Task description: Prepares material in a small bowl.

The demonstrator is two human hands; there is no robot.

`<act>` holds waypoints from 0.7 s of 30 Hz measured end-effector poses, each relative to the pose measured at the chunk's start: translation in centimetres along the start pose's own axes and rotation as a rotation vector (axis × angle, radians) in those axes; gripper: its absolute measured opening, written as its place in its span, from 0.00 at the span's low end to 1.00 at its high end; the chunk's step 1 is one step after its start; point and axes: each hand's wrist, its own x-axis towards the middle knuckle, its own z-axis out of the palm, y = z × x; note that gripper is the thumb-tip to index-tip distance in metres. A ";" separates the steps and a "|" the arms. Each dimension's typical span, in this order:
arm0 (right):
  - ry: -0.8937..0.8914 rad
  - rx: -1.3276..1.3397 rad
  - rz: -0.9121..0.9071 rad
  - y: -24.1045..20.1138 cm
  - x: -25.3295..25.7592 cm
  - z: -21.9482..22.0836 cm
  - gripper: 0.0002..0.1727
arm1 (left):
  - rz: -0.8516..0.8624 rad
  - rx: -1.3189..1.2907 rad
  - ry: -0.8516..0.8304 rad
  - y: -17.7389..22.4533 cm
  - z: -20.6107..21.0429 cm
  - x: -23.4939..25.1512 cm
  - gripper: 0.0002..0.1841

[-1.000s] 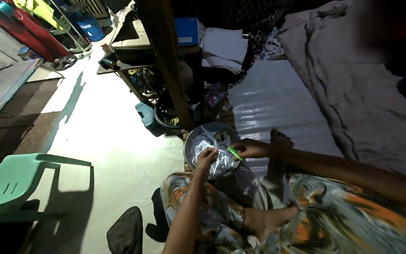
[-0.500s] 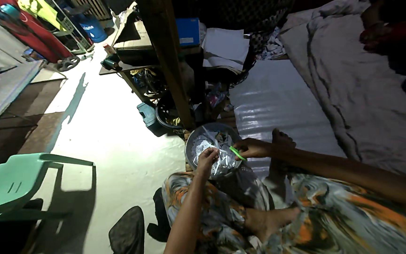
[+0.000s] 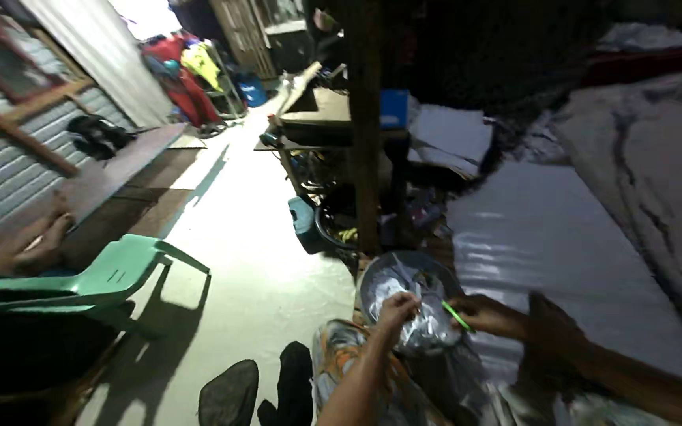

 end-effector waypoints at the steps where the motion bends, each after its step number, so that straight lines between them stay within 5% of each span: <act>1: -0.014 0.033 0.026 0.4 -0.1 0.3 0.19 | -0.018 -0.010 0.000 -0.3 0.1 0.2 0.08; 7: -0.082 0.158 0.160 0.4 -0.1 0.7 0.18 | -0.031 -0.111 0.014 -0.4 -0.2 0.0 0.06; 21: -0.102 0.261 0.123 0.1 -0.6 0.5 0.16 | -0.022 -0.099 0.005 -0.5 -0.2 0.2 0.06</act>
